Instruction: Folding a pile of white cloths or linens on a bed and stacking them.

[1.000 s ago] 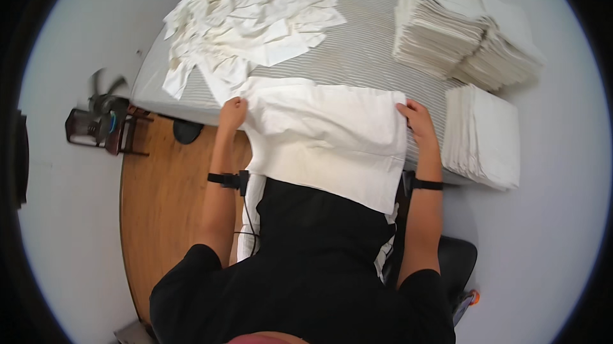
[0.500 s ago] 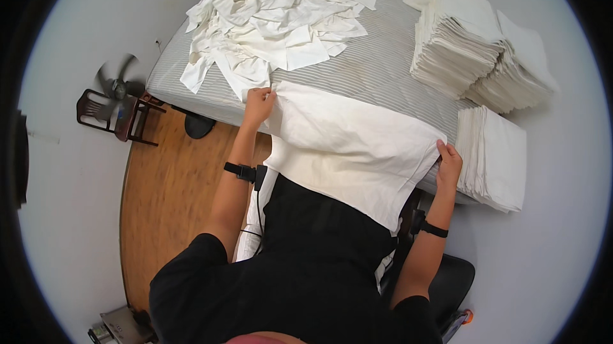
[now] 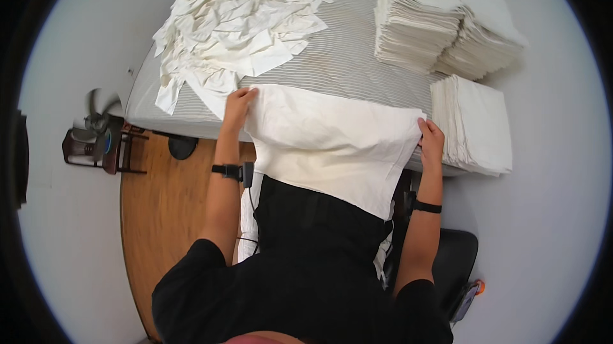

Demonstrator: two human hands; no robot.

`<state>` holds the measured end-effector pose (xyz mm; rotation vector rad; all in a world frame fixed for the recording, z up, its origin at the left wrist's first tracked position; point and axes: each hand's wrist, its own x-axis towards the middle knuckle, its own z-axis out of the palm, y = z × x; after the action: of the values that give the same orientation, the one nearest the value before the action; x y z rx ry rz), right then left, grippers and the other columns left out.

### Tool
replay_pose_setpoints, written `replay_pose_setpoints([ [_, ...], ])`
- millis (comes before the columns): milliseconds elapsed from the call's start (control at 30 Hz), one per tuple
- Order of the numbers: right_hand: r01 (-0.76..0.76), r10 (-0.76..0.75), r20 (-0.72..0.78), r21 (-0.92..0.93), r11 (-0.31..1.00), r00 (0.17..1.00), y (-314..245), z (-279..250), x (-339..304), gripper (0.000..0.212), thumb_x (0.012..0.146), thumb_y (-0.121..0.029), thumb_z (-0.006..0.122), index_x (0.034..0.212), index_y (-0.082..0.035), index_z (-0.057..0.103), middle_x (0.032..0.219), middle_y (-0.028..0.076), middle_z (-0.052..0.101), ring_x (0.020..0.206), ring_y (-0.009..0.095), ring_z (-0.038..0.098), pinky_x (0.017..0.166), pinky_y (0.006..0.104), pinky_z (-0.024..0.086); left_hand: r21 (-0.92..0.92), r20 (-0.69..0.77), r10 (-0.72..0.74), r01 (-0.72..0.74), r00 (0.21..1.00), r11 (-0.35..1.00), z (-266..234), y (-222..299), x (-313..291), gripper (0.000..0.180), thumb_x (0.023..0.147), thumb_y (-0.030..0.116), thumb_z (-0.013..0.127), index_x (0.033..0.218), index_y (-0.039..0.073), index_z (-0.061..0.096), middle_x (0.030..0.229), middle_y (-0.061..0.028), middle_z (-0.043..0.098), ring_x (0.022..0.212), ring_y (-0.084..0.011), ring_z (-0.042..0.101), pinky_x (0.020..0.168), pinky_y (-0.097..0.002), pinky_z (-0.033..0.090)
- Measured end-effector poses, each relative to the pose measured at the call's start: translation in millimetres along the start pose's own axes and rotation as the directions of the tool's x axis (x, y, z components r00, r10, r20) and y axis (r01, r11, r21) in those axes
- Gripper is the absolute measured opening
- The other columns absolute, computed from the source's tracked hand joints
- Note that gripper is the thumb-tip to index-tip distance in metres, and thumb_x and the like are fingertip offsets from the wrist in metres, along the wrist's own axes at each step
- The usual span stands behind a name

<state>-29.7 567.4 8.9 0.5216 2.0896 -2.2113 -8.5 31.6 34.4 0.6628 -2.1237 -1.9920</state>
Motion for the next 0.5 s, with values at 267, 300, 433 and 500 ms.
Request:
replay_pose_setpoints([
  [267, 0.162, -0.222, 0.181, 0.297, 0.941, 0.958, -73, -6, -73, 0.022, 0.088, -0.008, 0.071, 0.107, 0.003, 0.069, 0.094, 0.001, 0.067, 0.08, 0.008, 0.058, 0.07, 0.0212, 0.045, -0.387, 0.009, 0.328, -0.299, 0.945, 0.873, -93, 54, -77, 0.007, 0.091, 0.004, 0.065, 0.098, 0.002, 0.067, 0.086, 0.0016, 0.064, 0.072, -0.0044, 0.056, 0.065, -0.02, 0.043],
  [300, 0.264, -0.336, 0.13, 0.388, 0.883, 0.933, -91, -6, -93, 0.02, 0.087, -0.005, 0.07, 0.105, 0.003, 0.069, 0.099, 0.004, 0.065, 0.087, 0.012, 0.058, 0.079, 0.0255, 0.045, -0.457, -0.018, 0.328, -0.299, 0.945, 0.838, -103, 72, -92, 0.009, 0.091, 0.002, 0.063, 0.1, 0.001, 0.065, 0.091, -0.0009, 0.064, 0.074, -0.0069, 0.057, 0.067, -0.0218, 0.044],
  [433, 0.491, -0.627, 0.244, 0.441, 0.751, 0.74, -133, -24, -112, 0.018, 0.084, 0.002, 0.068, 0.101, 0.003, 0.069, 0.112, 0.011, 0.061, 0.106, 0.023, 0.055, 0.099, 0.0373, 0.041, -0.549, 0.11, 0.549, -0.41, 0.829, 0.728, -159, 90, -98, 0.018, 0.091, 0.005, 0.064, 0.108, -0.002, 0.063, 0.095, -0.0046, 0.064, 0.084, -0.0126, 0.06, 0.08, -0.0268, 0.048],
  [500, 0.509, -0.644, 0.257, 0.435, 0.743, 0.72, -148, -19, -111, 0.018, 0.083, 0.003, 0.069, 0.101, 0.004, 0.069, 0.111, 0.011, 0.06, 0.107, 0.024, 0.055, 0.098, 0.0367, 0.042, -0.502, 0.118, 0.591, -0.465, 0.798, 0.729, -164, 98, -94, 0.02, 0.093, 0.007, 0.063, 0.11, -0.003, 0.062, 0.107, -0.0093, 0.066, 0.096, -0.0147, 0.062, 0.088, -0.029, 0.048],
])
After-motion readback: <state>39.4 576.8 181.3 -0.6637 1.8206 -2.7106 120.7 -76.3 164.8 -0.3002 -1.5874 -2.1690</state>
